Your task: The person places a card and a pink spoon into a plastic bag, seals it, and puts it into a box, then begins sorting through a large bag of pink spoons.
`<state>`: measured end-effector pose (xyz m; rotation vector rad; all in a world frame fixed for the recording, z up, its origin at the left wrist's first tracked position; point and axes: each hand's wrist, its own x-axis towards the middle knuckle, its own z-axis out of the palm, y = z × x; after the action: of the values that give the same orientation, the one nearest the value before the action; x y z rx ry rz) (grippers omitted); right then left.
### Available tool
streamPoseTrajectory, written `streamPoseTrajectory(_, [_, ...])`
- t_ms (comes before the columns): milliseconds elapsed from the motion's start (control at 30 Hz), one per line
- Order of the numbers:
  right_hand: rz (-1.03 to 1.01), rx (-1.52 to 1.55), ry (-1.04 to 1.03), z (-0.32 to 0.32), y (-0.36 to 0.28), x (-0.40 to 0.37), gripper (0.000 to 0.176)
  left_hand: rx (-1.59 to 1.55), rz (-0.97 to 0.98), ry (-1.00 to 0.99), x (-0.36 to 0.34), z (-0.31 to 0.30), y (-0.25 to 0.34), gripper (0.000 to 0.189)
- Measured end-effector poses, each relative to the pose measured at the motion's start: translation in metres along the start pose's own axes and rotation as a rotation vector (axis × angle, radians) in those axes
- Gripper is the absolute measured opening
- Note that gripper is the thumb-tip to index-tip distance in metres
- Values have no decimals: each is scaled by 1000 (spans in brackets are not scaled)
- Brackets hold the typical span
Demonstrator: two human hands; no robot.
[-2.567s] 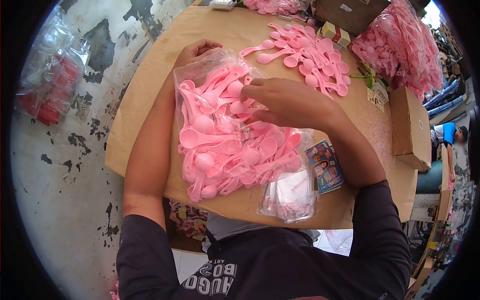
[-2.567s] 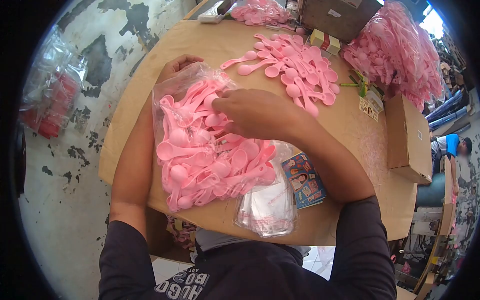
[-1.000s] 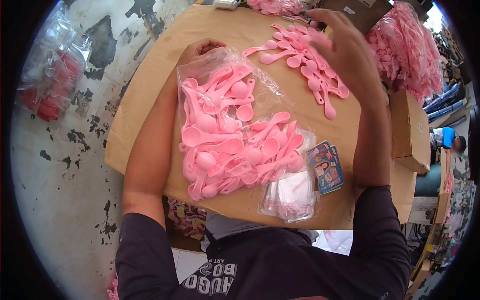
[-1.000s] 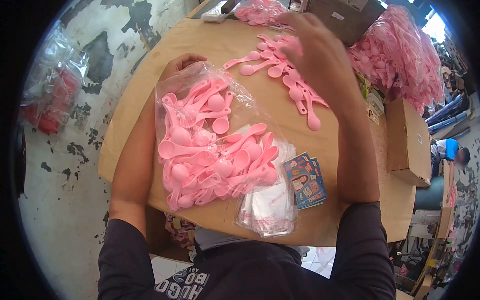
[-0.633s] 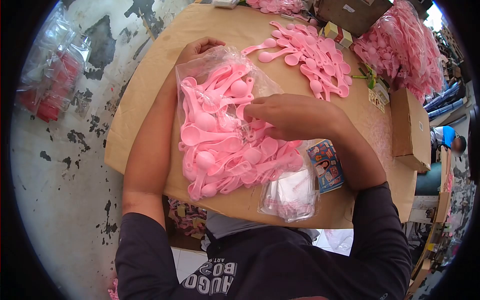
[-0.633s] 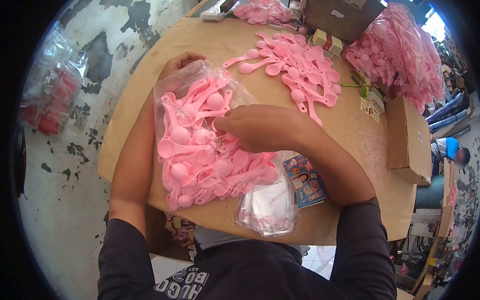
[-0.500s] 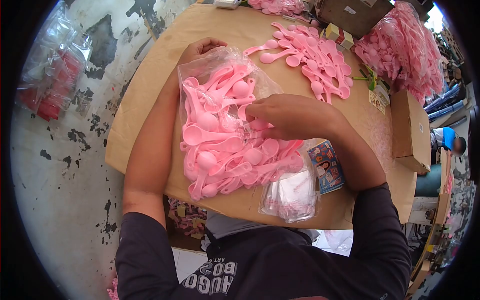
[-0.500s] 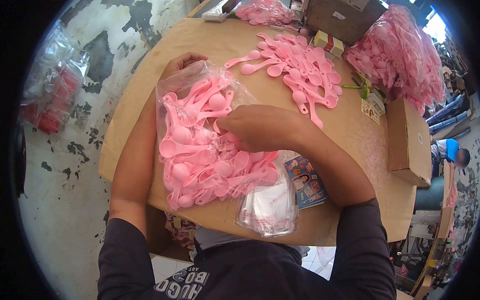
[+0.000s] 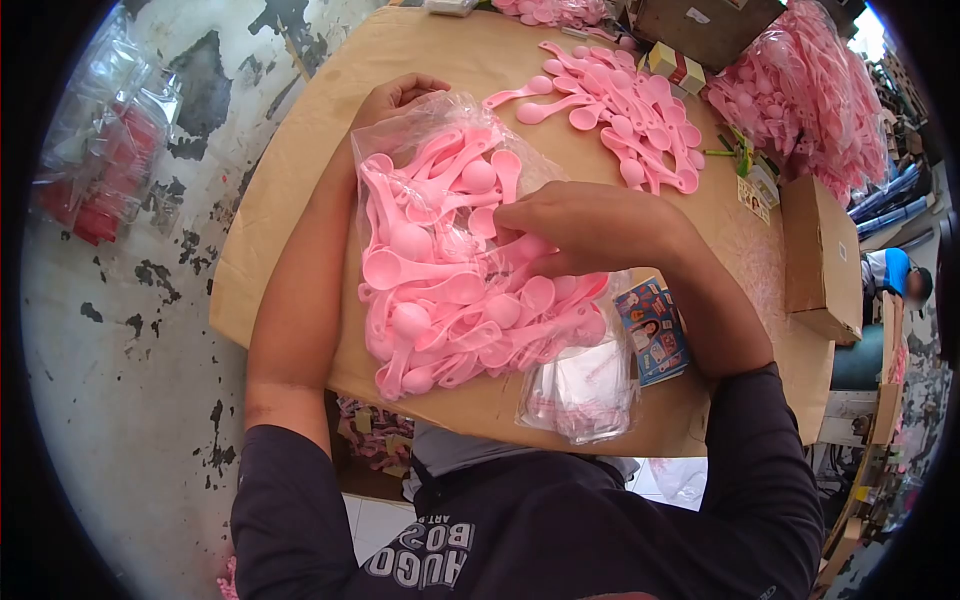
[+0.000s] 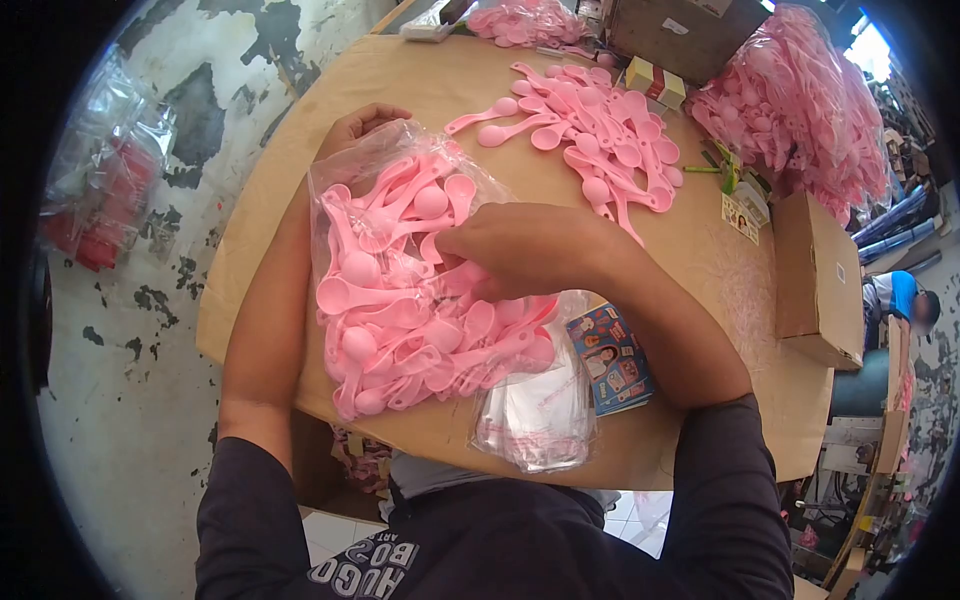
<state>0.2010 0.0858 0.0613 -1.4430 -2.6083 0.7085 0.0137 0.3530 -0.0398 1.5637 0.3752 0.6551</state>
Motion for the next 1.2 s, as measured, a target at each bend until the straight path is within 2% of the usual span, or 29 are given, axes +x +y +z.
streamPoseTrajectory(167, [105, -58, -87, -5, -8, 0, 42, 52, 6, 8, 3, -2, -3, 30])
streamPoseTrajectory(500, [56, 69, -150, -4, -9, 4, 35, 90, -1, 29, 1, -1, 0, 30])
streamPoseTrajectory(600, [132, 123, -219, -13, -6, 7, 33, 87, 6, 39, 1, 3, 1, 30])
streamPoseTrajectory(700, [90, 62, -131, -14, 3, -2, 30, 121, 11, 36, 0, 3, 3, 31])
streamPoseTrajectory(767, [25, -85, 44, -8, 8, -8, 27, 115, 5, 33, 0, 2, 3, 31])
streamPoseTrajectory(800, [26, -84, 44, -5, 10, -9, 27, 107, -2, 29, 0, 1, 2, 31])
streamPoseTrajectory(867, [111, -303, 152, 0, 12, -8, 29, 100, -8, 19, 2, 0, 1, 31])
streamPoseTrajectory(900, [110, -303, 151, -1, 10, -8, 29, 92, -13, 10, 2, -1, 0, 31])
streamPoseTrajectory(967, [279, -325, 216, -2, 2, -6, 33, 95, -8, 13, 2, -2, -1, 31])
streamPoseTrajectory(1200, [220, -272, 187, 9, 16, 6, 38, 99, 49, 15, 3, -2, -5, 32])
